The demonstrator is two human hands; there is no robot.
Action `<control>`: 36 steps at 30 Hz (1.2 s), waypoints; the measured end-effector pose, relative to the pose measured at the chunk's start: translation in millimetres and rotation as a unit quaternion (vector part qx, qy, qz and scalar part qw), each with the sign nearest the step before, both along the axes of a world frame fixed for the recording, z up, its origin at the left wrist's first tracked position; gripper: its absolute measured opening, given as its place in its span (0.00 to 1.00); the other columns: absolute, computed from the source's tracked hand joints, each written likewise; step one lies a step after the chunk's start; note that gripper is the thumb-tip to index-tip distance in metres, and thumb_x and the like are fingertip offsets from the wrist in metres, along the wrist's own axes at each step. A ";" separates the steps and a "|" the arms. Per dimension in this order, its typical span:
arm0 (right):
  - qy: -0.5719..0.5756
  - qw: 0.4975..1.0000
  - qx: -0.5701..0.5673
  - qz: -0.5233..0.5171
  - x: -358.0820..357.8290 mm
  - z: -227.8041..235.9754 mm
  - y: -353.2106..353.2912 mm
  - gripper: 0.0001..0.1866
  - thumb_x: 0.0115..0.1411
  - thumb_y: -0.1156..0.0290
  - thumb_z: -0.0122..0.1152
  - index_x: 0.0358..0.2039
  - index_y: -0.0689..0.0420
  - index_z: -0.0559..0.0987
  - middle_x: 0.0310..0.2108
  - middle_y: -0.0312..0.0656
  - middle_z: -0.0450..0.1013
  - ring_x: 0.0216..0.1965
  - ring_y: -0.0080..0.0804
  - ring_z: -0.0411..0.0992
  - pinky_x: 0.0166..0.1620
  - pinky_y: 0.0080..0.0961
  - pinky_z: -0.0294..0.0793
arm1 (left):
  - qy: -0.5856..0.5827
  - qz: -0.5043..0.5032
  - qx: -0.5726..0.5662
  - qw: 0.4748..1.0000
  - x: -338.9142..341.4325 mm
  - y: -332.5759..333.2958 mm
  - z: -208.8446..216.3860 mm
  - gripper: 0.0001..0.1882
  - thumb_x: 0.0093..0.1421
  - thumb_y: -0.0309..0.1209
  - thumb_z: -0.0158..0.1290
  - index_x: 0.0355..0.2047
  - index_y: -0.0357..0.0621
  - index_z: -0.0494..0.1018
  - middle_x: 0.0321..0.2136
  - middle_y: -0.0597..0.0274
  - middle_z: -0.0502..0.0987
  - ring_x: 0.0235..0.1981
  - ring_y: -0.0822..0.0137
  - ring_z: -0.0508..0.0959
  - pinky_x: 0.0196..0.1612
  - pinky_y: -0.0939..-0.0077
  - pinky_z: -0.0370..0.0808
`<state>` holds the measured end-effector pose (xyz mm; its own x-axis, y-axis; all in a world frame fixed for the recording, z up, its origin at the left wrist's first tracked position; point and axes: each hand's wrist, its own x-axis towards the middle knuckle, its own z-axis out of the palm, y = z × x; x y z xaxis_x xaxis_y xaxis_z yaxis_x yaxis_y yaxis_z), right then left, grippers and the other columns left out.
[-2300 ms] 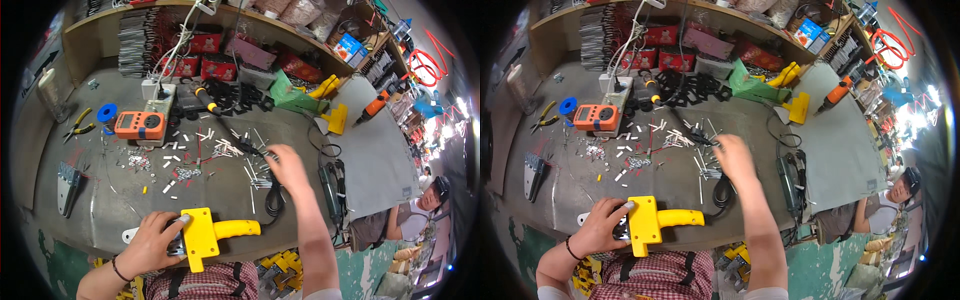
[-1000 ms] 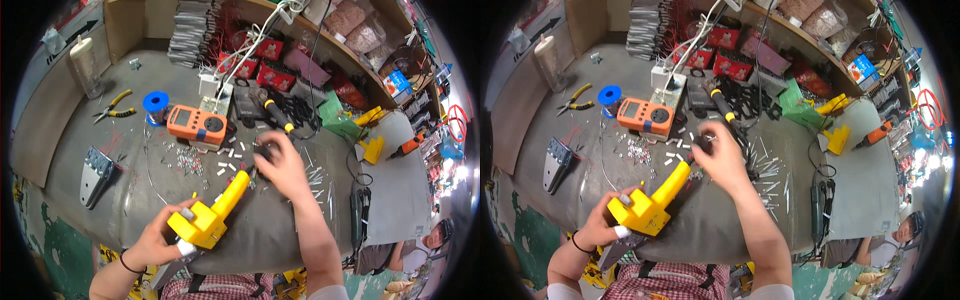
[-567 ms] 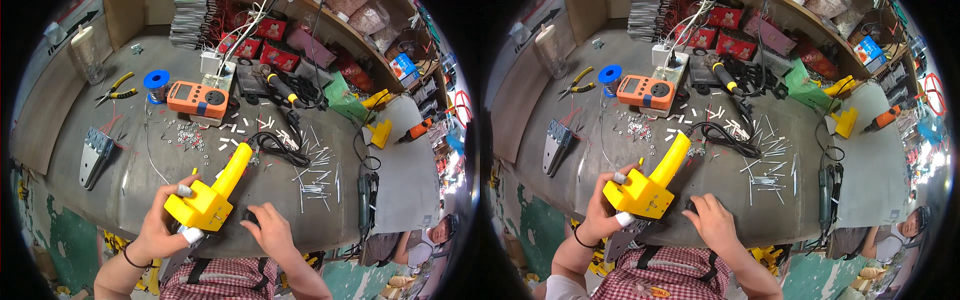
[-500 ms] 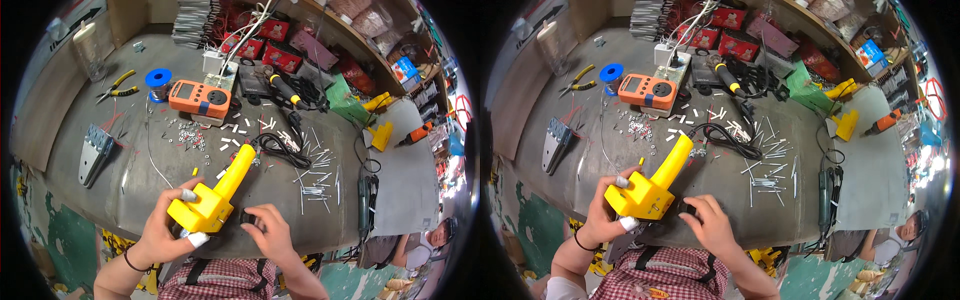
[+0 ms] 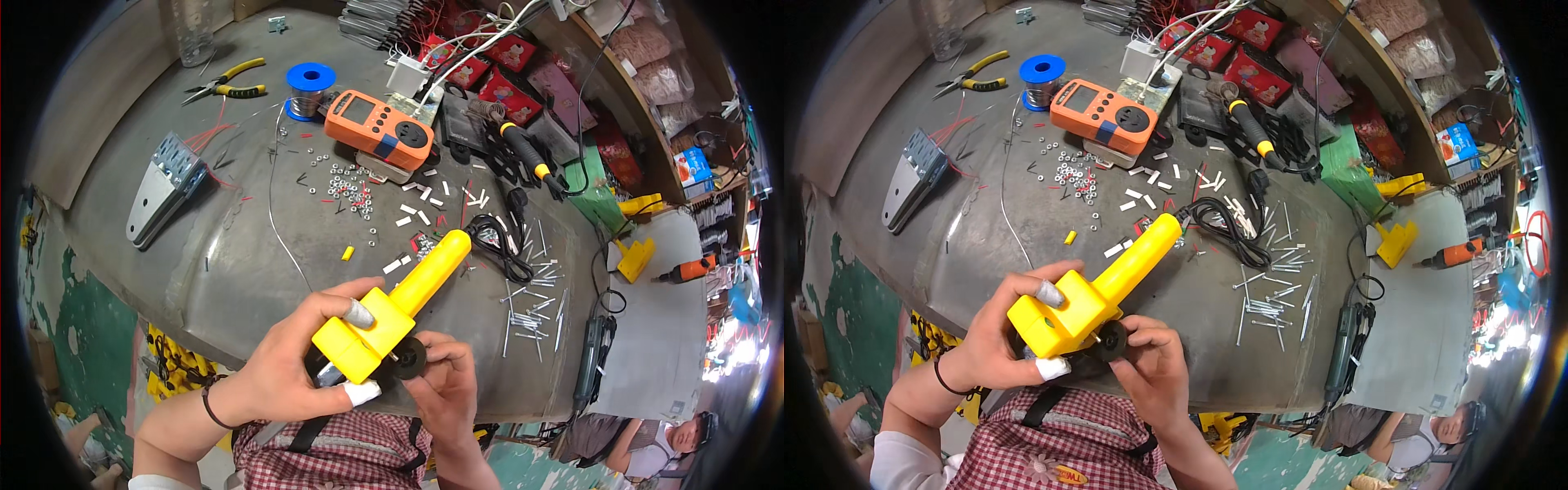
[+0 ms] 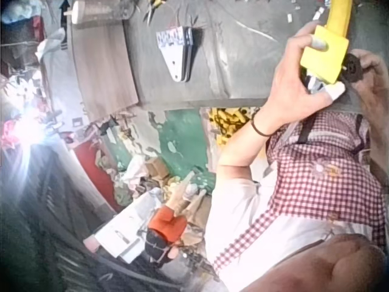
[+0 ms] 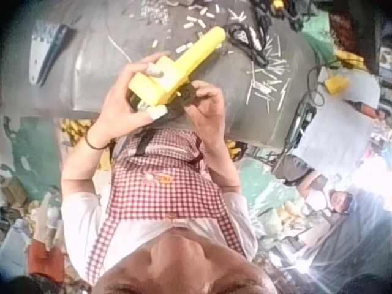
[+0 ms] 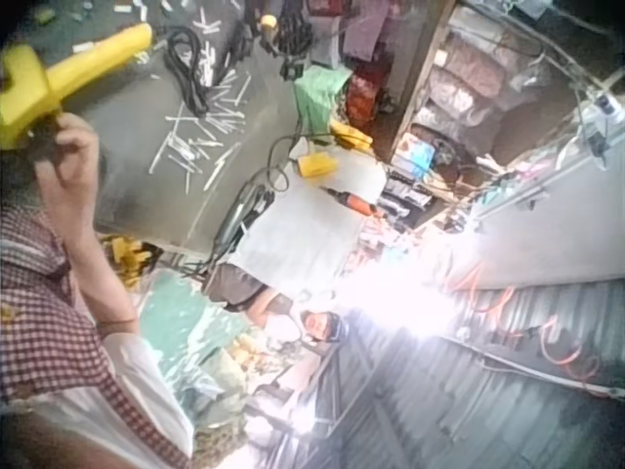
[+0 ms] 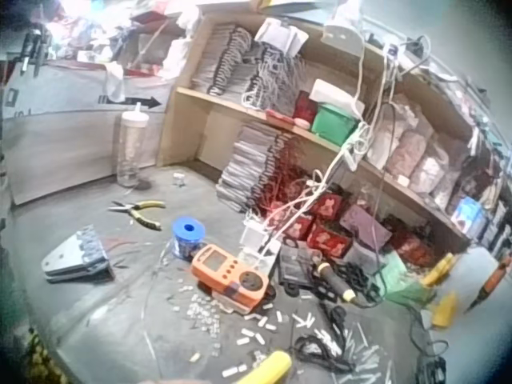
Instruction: The person assembles a handheld heating tool by connecting internal wires and fitting circuitry into a plastic housing. The person uses a soldering iron to connect the wires and a multimeter to test the circuitry.
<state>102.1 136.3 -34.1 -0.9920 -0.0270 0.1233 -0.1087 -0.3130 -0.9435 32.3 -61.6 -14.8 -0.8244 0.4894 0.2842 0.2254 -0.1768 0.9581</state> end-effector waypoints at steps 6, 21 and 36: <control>0.012 0.988 0.152 -0.039 6.0 10.9 -2.0 0.23 0.51 0.90 0.57 0.47 0.60 0.66 0.50 0.48 0.61 0.52 0.33 0.64 0.54 0.27 0.66 | 0.011 0.002 -0.014 1.000 1.7 -0.2 4.0 0.32 0.44 0.29 0.65 0.48 0.47 0.61 0.58 0.40 0.61 0.54 0.53 0.70 0.54 0.67 0.66; 0.151 0.818 0.554 -0.003 -4.1 44.8 -7.1 0.23 0.49 0.77 0.64 0.45 0.62 0.66 0.38 0.51 0.69 0.35 0.49 0.71 0.35 0.37 0.74 | 0.108 0.031 -0.085 0.990 10.6 -7.4 -9.5 0.34 0.47 0.33 0.64 0.49 0.41 0.57 0.50 0.39 0.70 0.40 0.48 0.79 0.41 0.69 0.75; 0.022 0.737 0.592 -0.326 -150.9 45.6 115.5 0.06 0.55 0.73 0.58 0.31 0.60 0.73 0.26 0.45 0.72 0.27 0.40 0.71 0.32 0.33 0.69 | -0.112 -0.001 0.025 0.993 4.5 -19.8 -14.3 0.34 0.48 0.31 0.64 0.48 0.43 0.53 0.47 0.47 0.67 0.47 0.60 0.71 0.50 0.69 0.68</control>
<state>-48.8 251.8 11.5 -0.8379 0.3384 0.4282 0.0890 0.8588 -0.5045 36.7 -81.4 -29.1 -0.8691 0.4807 0.1169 0.0064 -0.2252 0.9743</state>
